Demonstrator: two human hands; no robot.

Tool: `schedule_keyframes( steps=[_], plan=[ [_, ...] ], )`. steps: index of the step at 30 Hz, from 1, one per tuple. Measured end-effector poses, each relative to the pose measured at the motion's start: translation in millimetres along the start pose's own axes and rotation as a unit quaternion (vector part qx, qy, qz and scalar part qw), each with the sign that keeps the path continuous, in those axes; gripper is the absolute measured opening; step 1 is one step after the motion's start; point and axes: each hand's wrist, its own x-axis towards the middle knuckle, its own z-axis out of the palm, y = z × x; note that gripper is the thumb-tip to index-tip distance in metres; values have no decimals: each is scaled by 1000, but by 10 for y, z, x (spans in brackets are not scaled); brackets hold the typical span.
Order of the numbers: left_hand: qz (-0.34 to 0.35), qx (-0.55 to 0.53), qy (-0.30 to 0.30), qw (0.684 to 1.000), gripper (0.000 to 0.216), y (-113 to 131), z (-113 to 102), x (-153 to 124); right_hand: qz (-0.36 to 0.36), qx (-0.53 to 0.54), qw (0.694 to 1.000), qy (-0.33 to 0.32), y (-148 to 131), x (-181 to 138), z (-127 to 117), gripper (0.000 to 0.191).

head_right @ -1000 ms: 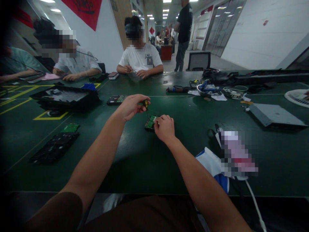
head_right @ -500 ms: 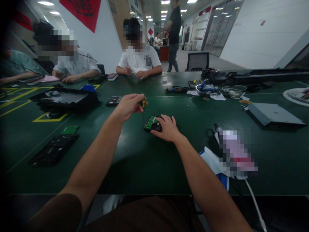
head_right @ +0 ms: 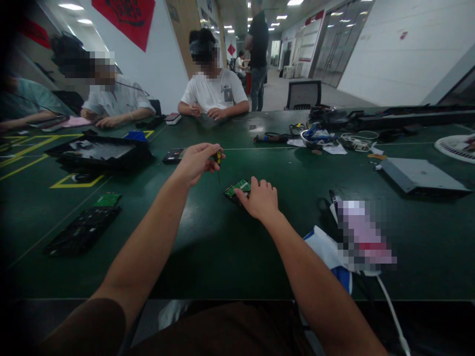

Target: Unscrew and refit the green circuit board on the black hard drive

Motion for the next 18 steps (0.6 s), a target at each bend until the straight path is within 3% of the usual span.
schedule_keyframes(
  steps=[5, 8, 10, 14, 18],
  plan=[
    [2, -1, -2, 1000, 25, -29, 1, 13, 100, 27, 994, -37, 142, 94, -72, 68],
    [5, -1, -7, 1000, 25, -32, 5, 10, 121, 43, 991, -34, 251, 146, -18, 61],
    [2, 0, -6, 1000, 25, -29, 8, 6, 89, 64, 994, -12, 306, 176, 59, 55],
    [-6, 8, -7, 1000, 25, -21, 16, 4, -50, 116, 991, 39, 352, 234, 234, 45],
    [-4, 18, -12, 1000, 24, -22, 23, 3, -89, 169, 981, 32, 320, 255, 335, 40]
  ],
)
